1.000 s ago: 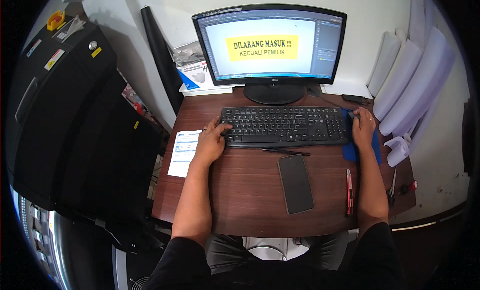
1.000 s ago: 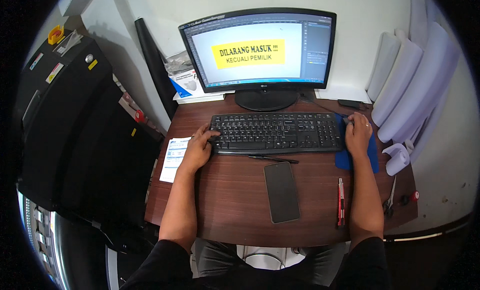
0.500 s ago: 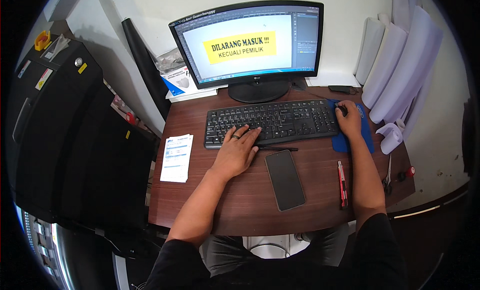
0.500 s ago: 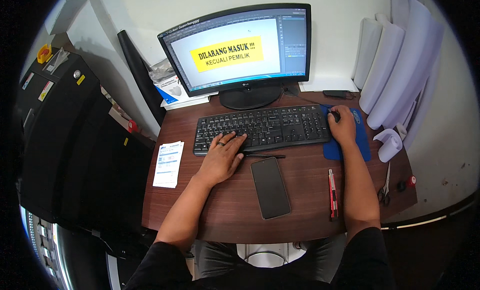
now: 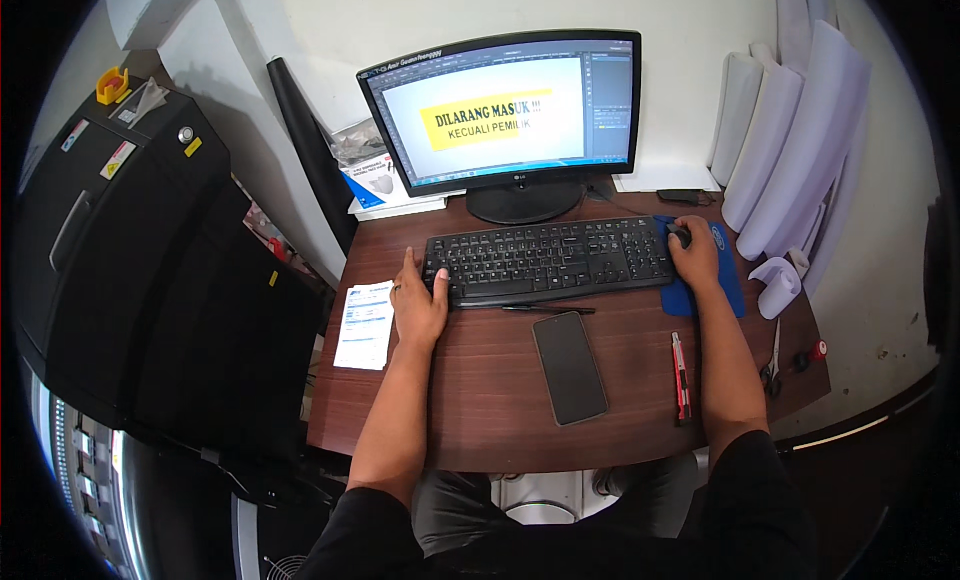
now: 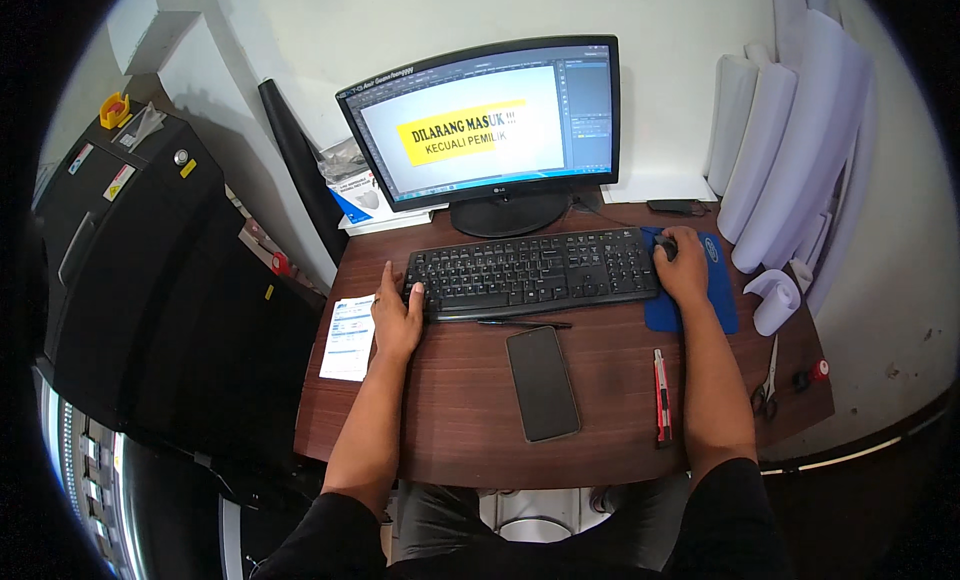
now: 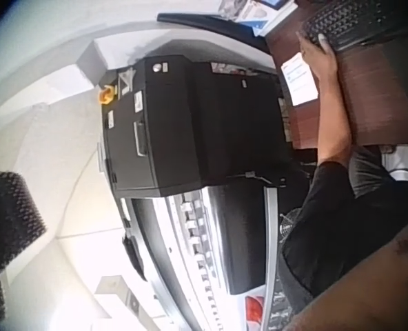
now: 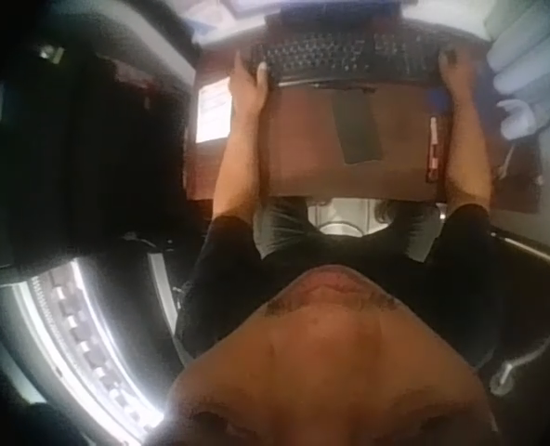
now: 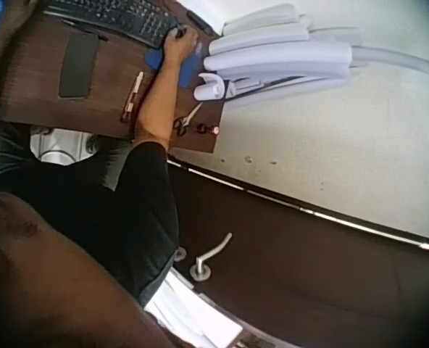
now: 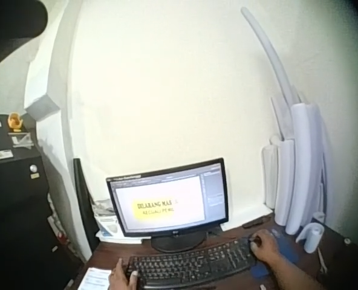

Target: Creating or editing a digital sign layout using design software on a computer.

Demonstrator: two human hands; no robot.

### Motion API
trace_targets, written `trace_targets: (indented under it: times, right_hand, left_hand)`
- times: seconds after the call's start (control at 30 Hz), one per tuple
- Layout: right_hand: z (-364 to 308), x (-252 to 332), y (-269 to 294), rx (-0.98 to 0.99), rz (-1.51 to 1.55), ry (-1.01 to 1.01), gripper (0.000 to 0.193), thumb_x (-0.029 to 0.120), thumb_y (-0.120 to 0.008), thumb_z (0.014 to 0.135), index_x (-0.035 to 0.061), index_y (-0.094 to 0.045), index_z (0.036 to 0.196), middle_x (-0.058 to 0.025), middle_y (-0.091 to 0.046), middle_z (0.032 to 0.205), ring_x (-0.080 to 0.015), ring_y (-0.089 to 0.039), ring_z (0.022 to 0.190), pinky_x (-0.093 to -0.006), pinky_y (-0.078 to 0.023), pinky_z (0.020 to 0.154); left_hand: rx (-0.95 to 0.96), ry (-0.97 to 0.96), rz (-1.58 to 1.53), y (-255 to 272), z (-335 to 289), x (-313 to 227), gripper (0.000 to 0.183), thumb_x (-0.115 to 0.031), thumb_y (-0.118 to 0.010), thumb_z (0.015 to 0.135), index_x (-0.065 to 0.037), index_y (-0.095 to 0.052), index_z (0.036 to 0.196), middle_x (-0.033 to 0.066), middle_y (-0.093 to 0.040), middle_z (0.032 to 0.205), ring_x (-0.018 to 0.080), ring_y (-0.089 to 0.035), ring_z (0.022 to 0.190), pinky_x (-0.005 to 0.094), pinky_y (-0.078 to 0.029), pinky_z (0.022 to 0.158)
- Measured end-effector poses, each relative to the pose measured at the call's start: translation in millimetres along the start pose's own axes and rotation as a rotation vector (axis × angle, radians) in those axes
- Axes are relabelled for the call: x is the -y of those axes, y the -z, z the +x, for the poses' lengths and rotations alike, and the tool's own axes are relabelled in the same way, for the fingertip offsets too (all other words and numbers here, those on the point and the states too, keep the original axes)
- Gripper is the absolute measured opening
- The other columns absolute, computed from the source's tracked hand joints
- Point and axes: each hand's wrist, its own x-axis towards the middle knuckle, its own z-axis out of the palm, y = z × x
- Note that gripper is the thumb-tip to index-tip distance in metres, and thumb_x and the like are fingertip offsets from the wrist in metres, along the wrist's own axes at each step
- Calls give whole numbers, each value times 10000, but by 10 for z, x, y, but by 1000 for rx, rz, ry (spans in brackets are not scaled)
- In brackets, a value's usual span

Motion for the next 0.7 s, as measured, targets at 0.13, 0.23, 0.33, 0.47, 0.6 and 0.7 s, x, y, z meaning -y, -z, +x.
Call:
trace_targets:
  times: [0.13, 0.23, 0.33, 0.47, 0.6, 0.7]
  right_hand:
    - [-5, 60, 33, 46, -18, -43, 248, 139, -694, 805, 88, -656, 1044, -101, -663, 1101, -337, -638, 1057, -435, -504, 926]
    - [-21, 85, 56, 53, -50, -60, 226, 150, -680, 799, 94, -664, 1017, -80, -666, 1099, -320, -643, 1055, -437, -508, 925]
    - [-29, 94, 74, 66, -78, -84, 223, 160, -673, 799, 99, -670, 1013, -72, -667, 1102, -316, -644, 1056, -437, -508, 931]
    - [-27, 63, 61, 86, -90, -91, 221, 182, -658, 806, 111, -683, 1014, -70, -669, 1108, -318, -642, 1056, -433, -507, 936]
    - [-15, 86, 50, 89, -95, -94, 220, 195, -650, 808, 113, -692, 1008, -70, -671, 1112, -317, -642, 1056, -431, -507, 935]
    - [-12, 100, 61, 94, -99, -98, 226, 189, -653, 802, 110, -690, 1010, -75, -668, 1114, -318, -643, 1049, -427, -510, 928]
  left_hand:
    - [11, 160, 40, 7, 17, -53, 746, -390, -595, 991, 14, -300, 1544, 261, -614, 1312, 431, -566, 1226, 494, -376, 1087]
    - [46, 230, 60, 23, 20, -57, 772, -427, -586, 992, -2, -279, 1559, 278, -633, 1278, 444, -595, 1189, 489, -412, 1063]
    - [45, 230, -11, 11, -8, 3, 784, -444, -577, 995, -15, -260, 1569, 291, -640, 1264, 452, -607, 1181, 484, -436, 1049]
    - [30, 248, -140, -8, -16, 94, 775, -443, -573, 999, -22, -262, 1570, 284, -639, 1276, 450, -615, 1188, 466, -454, 1040]
    - [8, 243, -189, -14, 34, 166, 741, -422, -573, 1004, -22, -290, 1560, 279, -646, 1265, 447, -620, 1181, 445, -467, 1030]
    - [43, 244, -126, -10, 76, 121, 744, -445, -553, 1008, -11, -296, 1554, 295, -636, 1272, 461, -611, 1185, 460, -456, 1040]
